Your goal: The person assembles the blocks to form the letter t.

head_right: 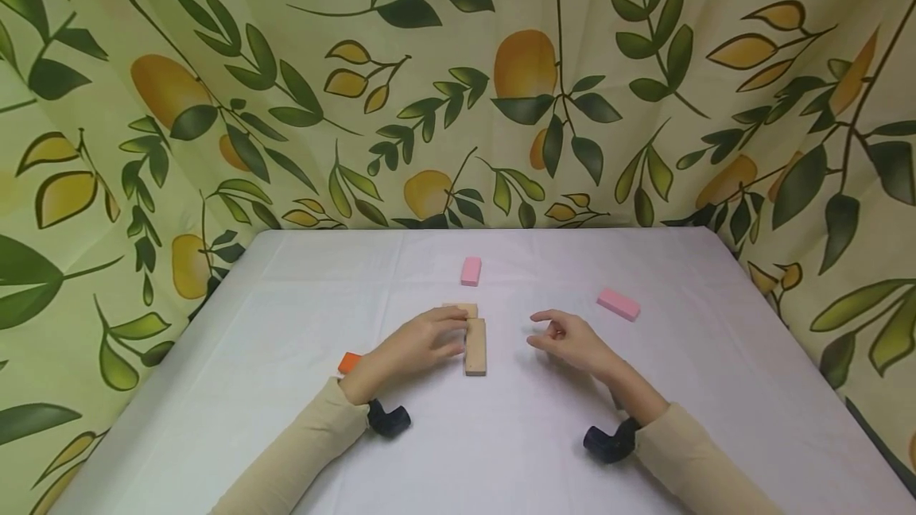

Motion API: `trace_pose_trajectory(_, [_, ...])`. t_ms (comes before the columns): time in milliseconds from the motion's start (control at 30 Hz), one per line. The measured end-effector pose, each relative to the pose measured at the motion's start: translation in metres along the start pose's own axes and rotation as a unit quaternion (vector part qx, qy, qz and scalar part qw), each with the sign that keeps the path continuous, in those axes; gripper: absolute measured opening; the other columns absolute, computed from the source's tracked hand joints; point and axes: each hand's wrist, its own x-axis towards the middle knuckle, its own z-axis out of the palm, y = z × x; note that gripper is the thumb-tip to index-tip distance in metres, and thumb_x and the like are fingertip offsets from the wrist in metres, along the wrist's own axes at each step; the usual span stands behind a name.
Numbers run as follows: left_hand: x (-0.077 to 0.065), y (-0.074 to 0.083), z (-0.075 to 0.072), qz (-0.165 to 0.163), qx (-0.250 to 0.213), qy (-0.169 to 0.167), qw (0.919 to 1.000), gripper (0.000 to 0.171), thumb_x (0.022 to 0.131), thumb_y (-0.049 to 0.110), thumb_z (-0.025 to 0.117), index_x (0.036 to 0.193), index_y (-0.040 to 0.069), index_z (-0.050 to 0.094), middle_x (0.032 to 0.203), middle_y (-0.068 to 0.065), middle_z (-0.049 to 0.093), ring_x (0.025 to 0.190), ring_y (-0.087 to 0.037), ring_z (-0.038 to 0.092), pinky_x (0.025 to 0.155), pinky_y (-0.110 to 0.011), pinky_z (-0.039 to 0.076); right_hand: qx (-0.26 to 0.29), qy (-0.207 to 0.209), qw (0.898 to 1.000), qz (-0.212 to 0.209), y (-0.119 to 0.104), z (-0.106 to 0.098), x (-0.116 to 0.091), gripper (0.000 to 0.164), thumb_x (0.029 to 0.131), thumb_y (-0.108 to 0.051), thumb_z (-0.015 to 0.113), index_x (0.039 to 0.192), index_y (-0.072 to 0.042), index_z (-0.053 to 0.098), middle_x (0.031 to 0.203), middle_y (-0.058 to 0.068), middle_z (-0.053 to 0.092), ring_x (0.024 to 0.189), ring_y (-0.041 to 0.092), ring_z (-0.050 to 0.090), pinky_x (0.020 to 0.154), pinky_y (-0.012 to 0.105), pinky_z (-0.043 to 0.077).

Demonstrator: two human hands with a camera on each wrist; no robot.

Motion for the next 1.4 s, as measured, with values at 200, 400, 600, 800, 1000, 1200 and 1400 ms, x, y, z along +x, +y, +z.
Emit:
trace_pose_trajectory(200, [0.002, 0.001, 0.003, 0.014, 0.031, -0.009, 0.9994, 0.041, 0.092, 0.03, 0.064, 0.127, 0.007, 0.063, 0.141, -0.01, 0.056, 0.135, -0.023, 0.05, 0.115, -0.037, 0.039, 0.007, 0.006, 1.0, 0.0, 0.006, -0.008, -0.001, 0.052, 0.089, -0.023, 0.067, 0.13, 0.005, 0.053, 0.074, 0.0, 0.051, 0.054, 0.005, 0.041, 0.047, 0.021, 0.037])
trace_pose_trajectory(400, [0.003, 0.003, 0.005, 0.006, 0.04, -0.025, 0.9988, 0.047, 0.091, 0.035, 0.065, 0.13, 0.01, 0.061, 0.144, -0.01, 0.054, 0.136, -0.023, 0.049, 0.115, -0.038, 0.039, 0.005, 0.011, 1.0, 0.006, 0.009, -0.017, -0.002, 0.052, 0.09, -0.023, 0.066, 0.131, 0.005, 0.051, 0.073, 0.0, 0.049, 0.053, 0.006, 0.04, 0.045, 0.021, 0.035])
trace_pose_trajectory(600, [0.004, 0.003, 0.006, -0.016, 0.043, -0.047, 0.9979, 0.051, 0.09, 0.038, 0.065, 0.133, 0.012, 0.059, 0.148, -0.008, 0.05, 0.139, -0.023, 0.046, 0.116, -0.037, 0.038, 0.013, 0.016, 1.0, 0.011, 0.011, -0.025, -0.005, 0.052, 0.092, -0.025, 0.065, 0.132, 0.005, 0.051, 0.074, 0.001, 0.051, 0.054, 0.007, 0.043, 0.046, 0.022, 0.036])
trace_pose_trajectory(800, [0.005, 0.003, 0.007, -0.021, 0.043, -0.052, 0.9975, 0.052, 0.09, 0.039, 0.065, 0.134, 0.012, 0.058, 0.149, -0.007, 0.048, 0.139, -0.023, 0.046, 0.116, -0.036, 0.038, 0.003, 0.02, 1.0, 0.007, 0.015, -0.03, -0.008, 0.052, 0.092, -0.023, 0.064, 0.132, 0.008, 0.05, 0.071, 0.001, 0.049, 0.053, 0.007, 0.042, 0.047, 0.022, 0.036])
trace_pose_trajectory(1000, [0.006, 0.004, 0.006, -0.011, 0.042, -0.048, 0.9979, 0.052, 0.091, 0.039, 0.064, 0.134, 0.011, 0.058, 0.148, -0.007, 0.049, 0.139, -0.022, 0.046, 0.116, -0.036, 0.038, -0.015, 0.035, 0.999, 0.024, 0.021, -0.035, -0.009, 0.051, 0.092, -0.025, 0.064, 0.131, 0.007, 0.051, 0.07, -0.002, 0.048, 0.054, 0.007, 0.042, 0.047, 0.022, 0.037])
trace_pose_trajectory(1200, [0.006, 0.004, 0.006, -0.018, 0.028, -0.059, 0.9977, 0.052, 0.091, 0.037, 0.065, 0.135, 0.011, 0.057, 0.148, -0.007, 0.049, 0.139, -0.022, 0.046, 0.116, -0.036, 0.038, -0.025, 0.048, 0.998, 0.04, 0.025, -0.041, -0.011, 0.053, 0.092, -0.029, 0.064, 0.131, 0.006, 0.052, 0.072, -0.002, 0.05, 0.056, 0.008, 0.043, 0.048, 0.022, 0.037])
trace_pose_trajectory(1400, [0.007, 0.004, 0.008, -0.025, 0.019, -0.062, 0.9976, 0.052, 0.091, 0.037, 0.065, 0.135, 0.01, 0.057, 0.148, -0.007, 0.049, 0.14, -0.022, 0.045, 0.116, -0.036, 0.038, -0.023, 0.061, 0.997, 0.05, 0.032, -0.051, -0.011, 0.053, 0.093, -0.028, 0.063, 0.132, 0.005, 0.051, 0.073, 0.0, 0.051, 0.055, 0.009, 0.046, 0.048, 0.023, 0.039])
